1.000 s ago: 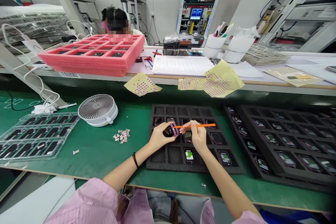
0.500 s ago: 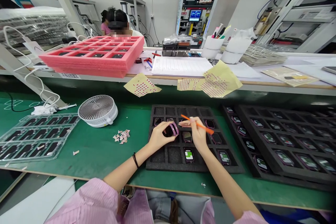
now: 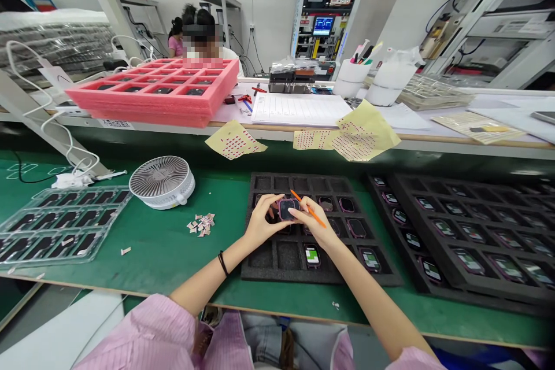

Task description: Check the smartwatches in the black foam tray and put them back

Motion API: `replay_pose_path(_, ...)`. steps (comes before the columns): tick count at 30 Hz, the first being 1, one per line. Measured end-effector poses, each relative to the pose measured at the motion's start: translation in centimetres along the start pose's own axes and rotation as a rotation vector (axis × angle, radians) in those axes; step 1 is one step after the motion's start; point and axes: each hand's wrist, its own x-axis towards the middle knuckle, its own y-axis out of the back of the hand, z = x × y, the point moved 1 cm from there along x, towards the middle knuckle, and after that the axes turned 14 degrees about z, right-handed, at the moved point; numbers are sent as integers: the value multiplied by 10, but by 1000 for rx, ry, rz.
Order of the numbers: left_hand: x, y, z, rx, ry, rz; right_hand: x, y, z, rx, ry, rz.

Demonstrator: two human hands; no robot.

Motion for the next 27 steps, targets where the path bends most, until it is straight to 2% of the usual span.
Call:
replay_pose_path(8, 1, 1, 5, 10, -10, -21, -1, -1, 0, 15, -9, -3)
replay_pose_path(14, 0, 3, 6, -15, 147, 15, 2, 4, 8, 77, 39, 53)
replay_pose_path(19, -1, 3, 4, -8, 173, 24, 3, 5, 10, 22, 105, 56)
replay_pose_path(27, 3, -2, -1, -32, 234, 61, 8, 6, 3, -383, 426, 207)
